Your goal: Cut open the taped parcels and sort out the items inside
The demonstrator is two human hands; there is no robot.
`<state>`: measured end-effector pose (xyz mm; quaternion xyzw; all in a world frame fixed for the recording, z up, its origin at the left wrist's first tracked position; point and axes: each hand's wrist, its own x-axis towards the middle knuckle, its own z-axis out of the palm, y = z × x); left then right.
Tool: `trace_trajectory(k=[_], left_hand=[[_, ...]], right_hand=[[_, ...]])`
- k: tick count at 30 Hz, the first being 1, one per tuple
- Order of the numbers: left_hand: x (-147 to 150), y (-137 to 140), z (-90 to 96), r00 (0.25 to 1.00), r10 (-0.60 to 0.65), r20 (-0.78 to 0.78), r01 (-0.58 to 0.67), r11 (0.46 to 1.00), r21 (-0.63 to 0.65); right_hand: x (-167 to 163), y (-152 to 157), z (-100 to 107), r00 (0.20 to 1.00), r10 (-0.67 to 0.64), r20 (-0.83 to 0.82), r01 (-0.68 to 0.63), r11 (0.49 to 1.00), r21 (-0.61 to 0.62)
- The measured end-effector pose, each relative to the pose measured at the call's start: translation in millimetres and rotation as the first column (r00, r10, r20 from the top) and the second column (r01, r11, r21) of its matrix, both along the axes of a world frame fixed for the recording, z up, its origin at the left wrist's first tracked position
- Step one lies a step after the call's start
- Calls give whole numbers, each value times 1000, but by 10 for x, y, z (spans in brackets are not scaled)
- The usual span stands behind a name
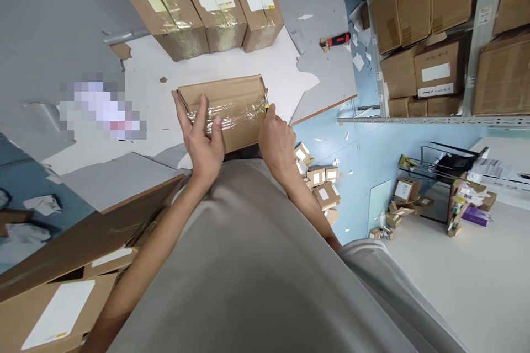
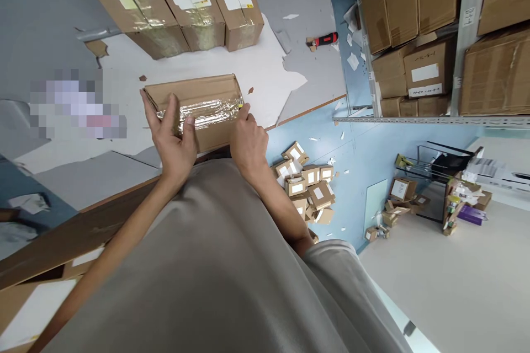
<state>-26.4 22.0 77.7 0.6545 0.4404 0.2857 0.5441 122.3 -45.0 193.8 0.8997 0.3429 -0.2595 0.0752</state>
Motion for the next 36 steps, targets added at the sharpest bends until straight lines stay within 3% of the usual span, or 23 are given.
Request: trace_trajectory(k=[7,36], left_hand=[[31,-13,21,1000,14,16,-13,1000,-15],[53,-40,-32,1000,5,8,-5,996,86]], right_hand=[[28,35,2,1000,-20,17,20,1000,-11],[35,-213,445,1000,19,-7,-20,969,-246]])
